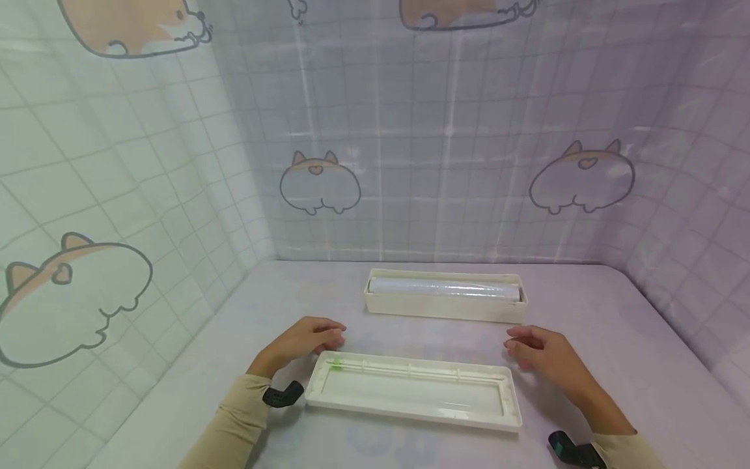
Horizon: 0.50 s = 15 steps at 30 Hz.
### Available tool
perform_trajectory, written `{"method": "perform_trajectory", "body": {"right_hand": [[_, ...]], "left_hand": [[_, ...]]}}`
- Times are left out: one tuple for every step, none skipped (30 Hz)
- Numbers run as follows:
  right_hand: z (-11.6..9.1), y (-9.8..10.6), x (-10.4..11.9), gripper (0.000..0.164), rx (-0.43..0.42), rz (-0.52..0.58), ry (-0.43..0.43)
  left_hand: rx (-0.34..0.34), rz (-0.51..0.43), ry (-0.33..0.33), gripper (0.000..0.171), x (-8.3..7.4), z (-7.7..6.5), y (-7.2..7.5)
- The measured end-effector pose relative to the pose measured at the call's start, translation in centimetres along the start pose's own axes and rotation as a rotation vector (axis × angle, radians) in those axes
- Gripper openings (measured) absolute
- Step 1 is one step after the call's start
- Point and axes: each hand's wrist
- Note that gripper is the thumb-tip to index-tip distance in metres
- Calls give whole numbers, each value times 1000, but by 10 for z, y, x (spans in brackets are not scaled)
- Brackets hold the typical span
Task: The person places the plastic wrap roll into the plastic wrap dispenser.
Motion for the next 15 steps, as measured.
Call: {"method": "perform_trajectory", "body": {"right_hand": [[-1, -1, 0, 58, 1, -13, -19], [-2, -2, 0, 60, 3, -28, -34], [-3, -3, 0, 60, 6, -34, -45], [-4, -3, -1, 61, 12, -39, -53], [-5, -4, -1, 61, 20, -40, -58], [-5, -5, -2, 61, 28, -42, -57], [-6, -6, -2, 60, 34, -40, -54], [-6, -7, -3, 60, 43, -43, -48], [-7, -8, -3, 59, 54, -43, -40], [-7, -8, -3, 58, 64, -49, -32], [-7, -9, -3, 58, 73, -57, -26], [-7, -9, -3, 58, 83, -65, -22], [-8, -9, -3, 56, 94, -71, -15], [-8, -9, -3, 55, 108, -81, -3], [-8, -9, -3, 53, 123, -91, 10]], "left_hand": [[9, -15, -14, 49, 2, -1, 0], [17, -29, -28, 49, 4, -1, 0], [24, -39, -37, 49, 5, -2, 1], [31, -46, -39, 49, 7, -3, 1], [38, -50, -43, 49, 8, -4, 1], [45, -51, -48, 49, 9, -5, 1], [51, -48, -52, 49, 10, -6, 2], [56, -44, -56, 49, 10, -7, 2], [61, -40, -58, 48, 10, -8, 3], [64, -38, -66, 48, 10, -9, 3], [68, -35, -73, 48, 11, -9, 3], [71, -36, -78, 48, 11, -10, 4], [76, -38, -79, 48, 12, -10, 4], [78, -41, -82, 47, 12, -11, 5], [82, -43, -80, 47, 13, -12, 5]]}}
Point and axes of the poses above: each hand's wrist, its own z-axis towards the middle knuckle, its own y-axis out of the back of the hand, x = y × z, and after that the axes turned 14 degrees about z, right-handed
